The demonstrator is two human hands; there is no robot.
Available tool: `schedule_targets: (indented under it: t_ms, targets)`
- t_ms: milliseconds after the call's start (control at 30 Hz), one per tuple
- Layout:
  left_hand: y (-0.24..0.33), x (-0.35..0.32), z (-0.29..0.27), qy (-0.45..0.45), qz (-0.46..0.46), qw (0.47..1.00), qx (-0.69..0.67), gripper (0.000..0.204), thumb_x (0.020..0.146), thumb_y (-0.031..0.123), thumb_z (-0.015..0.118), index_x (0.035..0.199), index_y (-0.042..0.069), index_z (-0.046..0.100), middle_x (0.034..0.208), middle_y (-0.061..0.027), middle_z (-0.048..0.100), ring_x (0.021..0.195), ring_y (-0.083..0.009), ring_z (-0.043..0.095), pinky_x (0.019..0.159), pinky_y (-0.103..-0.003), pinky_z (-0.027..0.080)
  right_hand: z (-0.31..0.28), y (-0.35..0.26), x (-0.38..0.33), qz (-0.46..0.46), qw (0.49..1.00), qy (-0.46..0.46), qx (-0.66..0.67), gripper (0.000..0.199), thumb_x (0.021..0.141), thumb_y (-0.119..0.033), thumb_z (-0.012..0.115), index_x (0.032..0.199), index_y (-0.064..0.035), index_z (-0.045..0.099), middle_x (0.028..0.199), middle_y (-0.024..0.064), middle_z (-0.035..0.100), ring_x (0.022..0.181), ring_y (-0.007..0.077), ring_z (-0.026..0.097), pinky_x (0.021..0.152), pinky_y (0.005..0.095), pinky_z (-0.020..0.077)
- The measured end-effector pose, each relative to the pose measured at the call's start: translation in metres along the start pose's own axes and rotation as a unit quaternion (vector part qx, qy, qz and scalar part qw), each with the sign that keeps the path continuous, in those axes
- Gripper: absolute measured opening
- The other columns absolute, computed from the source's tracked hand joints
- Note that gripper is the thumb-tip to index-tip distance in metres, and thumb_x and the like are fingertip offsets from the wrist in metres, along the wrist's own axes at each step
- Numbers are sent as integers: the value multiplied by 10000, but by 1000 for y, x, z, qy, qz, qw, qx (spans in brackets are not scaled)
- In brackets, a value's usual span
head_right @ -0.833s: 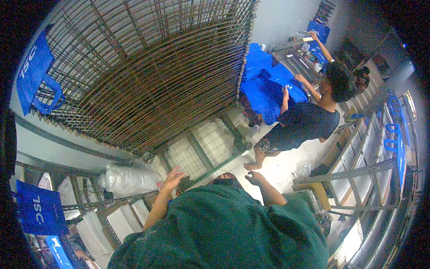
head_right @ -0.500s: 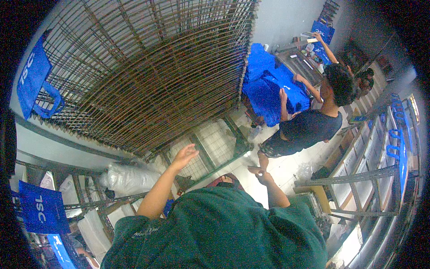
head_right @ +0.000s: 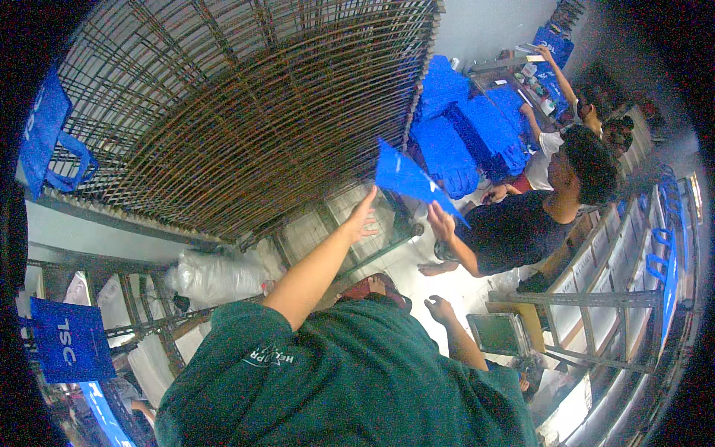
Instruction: The person repeatedly picks up blue tote bags from a shelf and the floor, unfolds them, and hangs them on a metal rack. They also place some bags on the floor and a chair while organizing the items in the room.
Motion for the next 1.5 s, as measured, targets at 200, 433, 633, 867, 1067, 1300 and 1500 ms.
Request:
schedule_targets:
  t_ms: [200,433,633,867,1067,1300,1500]
  targets:
    - [-24,6,2,88,249,964,40,374,882,389,480,982,36,551,915,-107,586,842,-203,553,717,-313,444,-2,-7,-29,-16,1000,4,25,499,818,-426,545,1133,-39,542,936,190,627,880,292,606,790,359,460]
    - [34,-70,8,124,563,781,242,299,901,215,433,877,-70,518,1079,-234,545,972,-364,534,817,-369,417,-114,-140,-79,-115,970,-207,62,359,829,-368,573,1005,-59,620,846,100,631,651,163,627,548,311,486]
    - [157,-169,-10,-64,620,713,320,278,886,207,459,892,-55,550,1112,-208,555,952,-324,568,817,-354,435,-247,-265,-37,-385,858,189,282,363,899,-287,464,1163,-42,502,939,44,583,744,104,538,635,231,428]
    - [269,-333,-42,-36,657,640,396,294,893,248,494,750,-5,537,626,-12,506,641,-57,442,581,-258,401,-271,-403,54,-417,668,-200,583,909,780,-739,222,1320,-15,325,1320,107,407,1222,270,348,1037,402,209]
    - [297,-447,-106,122,662,652,349,234,888,218,507,821,11,595,729,23,550,692,-47,482,632,-217,412,-170,-471,-16,-384,616,-380,573,1101,642,-859,216,1332,-4,299,1330,123,387,1229,292,339,1038,409,230]
    - [279,-523,-179,342,565,636,399,203,799,175,612,933,24,639,833,-27,611,791,-106,546,747,-250,440,-107,-492,-117,-473,661,-350,465,916,512,122,483,1362,-113,233,1189,102,505,1053,204,513,852,286,425]
    - [329,-557,-200,338,651,596,326,383,784,277,582,1089,47,582,963,-111,616,805,-167,573,744,-311,466,-152,-537,-128,-665,625,-25,408,709,590,5,554,1271,45,358,1261,170,444,1179,259,421,996,367,321]
Point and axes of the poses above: each hand's wrist, its own x-axis towards the middle knuckle, its own z-axis out of the palm, y = z × x, the point moved 1 cm from there along x, towards the middle knuckle
